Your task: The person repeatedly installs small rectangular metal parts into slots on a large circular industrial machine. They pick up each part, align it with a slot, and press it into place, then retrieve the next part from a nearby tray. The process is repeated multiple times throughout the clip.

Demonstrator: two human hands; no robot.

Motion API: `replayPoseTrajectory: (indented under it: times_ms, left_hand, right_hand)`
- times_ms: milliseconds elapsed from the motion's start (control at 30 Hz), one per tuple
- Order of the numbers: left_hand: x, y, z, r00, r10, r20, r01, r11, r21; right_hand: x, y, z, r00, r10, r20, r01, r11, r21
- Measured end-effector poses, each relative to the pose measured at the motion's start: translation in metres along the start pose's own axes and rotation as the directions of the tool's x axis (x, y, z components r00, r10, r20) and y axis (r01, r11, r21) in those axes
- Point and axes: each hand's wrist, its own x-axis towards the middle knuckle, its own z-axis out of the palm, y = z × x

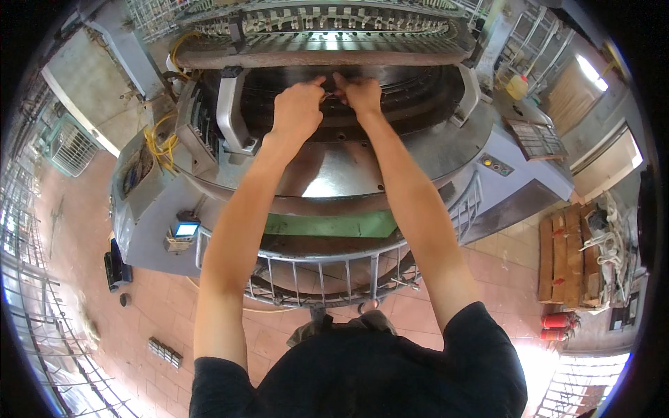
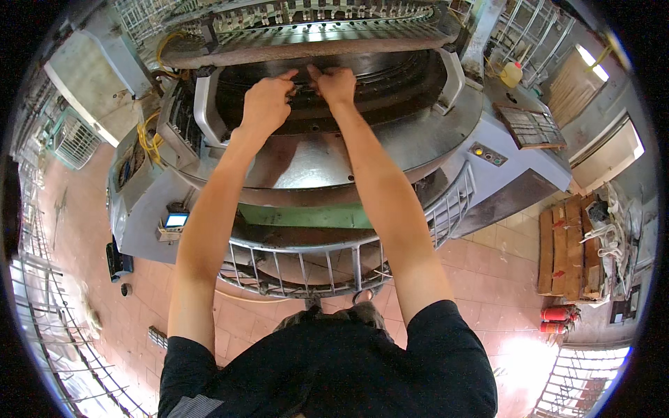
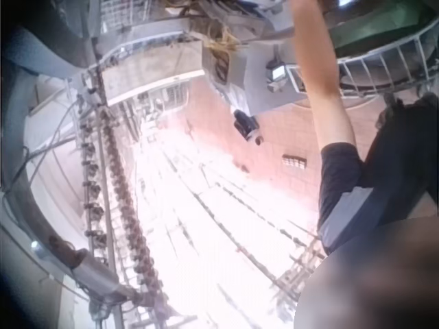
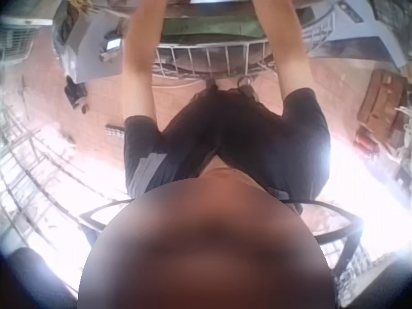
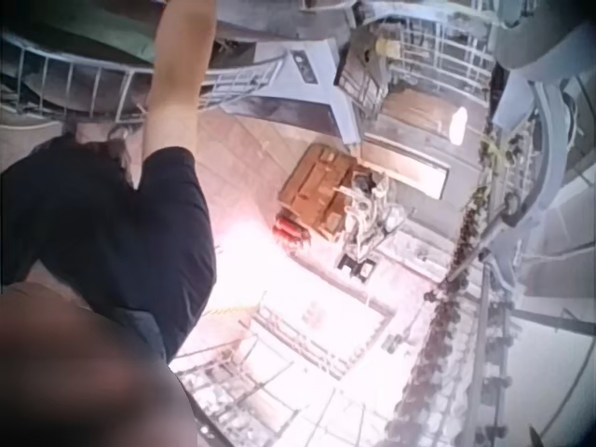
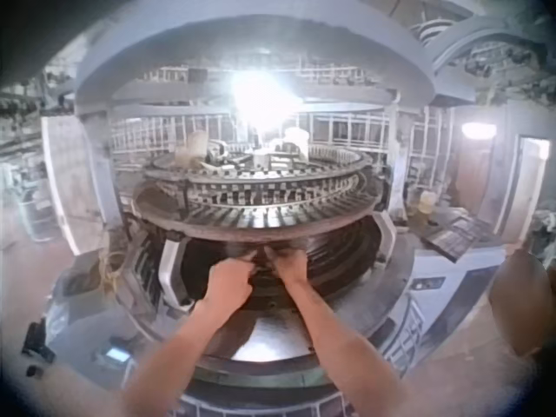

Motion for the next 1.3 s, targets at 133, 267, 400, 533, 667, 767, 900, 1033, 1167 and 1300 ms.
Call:
replayPoseTrajectory:
  times_ms: [133,267,400,533,667,767,900,1033,1167,1300]
  left_hand:
    - [-0.003,-0.002,-0.007,0.931,-0.345,-0.124,0.2,0.761,-0.617]
    - [-0.003,-0.002,-0.007,0.836,-0.535,0.123,0.401,0.441,-0.803]
    - [0.002,-0.004,-0.004,0.78,-0.569,0.262,0.422,0.169,-0.891]
    - [0.005,-0.007,0.006,0.728,-0.598,0.337,0.411,-0.013,-0.912]
    - [0.013,-0.008,0.021,0.681,-0.6,0.42,0.439,-0.125,-0.89]
    - [0.022,-0.012,0.026,0.679,-0.538,0.499,0.522,-0.125,-0.844]
    - [0.029,-0.01,0.03,0.665,-0.459,0.589,0.604,-0.134,-0.786]
    - [0.025,-0.004,0.026,0.659,-0.387,0.645,0.531,-0.368,-0.763]
    - [0.02,0.006,0.02,0.794,-0.402,0.456,0.392,-0.234,-0.89]
    - [0.019,0.013,0.024,0.987,-0.139,-0.084,0.083,0.876,-0.474]
  right_hand:
    - [0.015,0.003,-0.004,0.957,0.049,0.285,-0.194,0.838,0.51]
    - [0.019,0.001,-0.001,0.97,-0.011,0.242,-0.139,0.791,0.595]
    - [0.006,-0.008,-0.002,0.974,-0.086,0.208,-0.035,0.855,0.517]
    - [-0.019,-0.012,-0.017,0.934,0.018,0.357,-0.055,0.994,0.094]
    - [-0.04,-0.006,-0.025,0.922,-0.091,0.376,0.117,0.992,-0.048]
    - [-0.04,-0.003,-0.031,0.911,-0.137,0.389,0.187,0.978,-0.095]
    - [-0.031,0.004,-0.042,0.857,-0.059,0.512,0.047,0.998,0.035]
    - [-0.028,0.021,-0.047,0.932,0.019,0.362,-0.134,0.947,0.293]
    - [-0.025,0.033,-0.047,0.977,-0.168,0.129,0.169,0.986,-0.002]
    - [-0.023,0.036,-0.048,0.946,-0.304,0.11,0.319,0.934,-0.163]
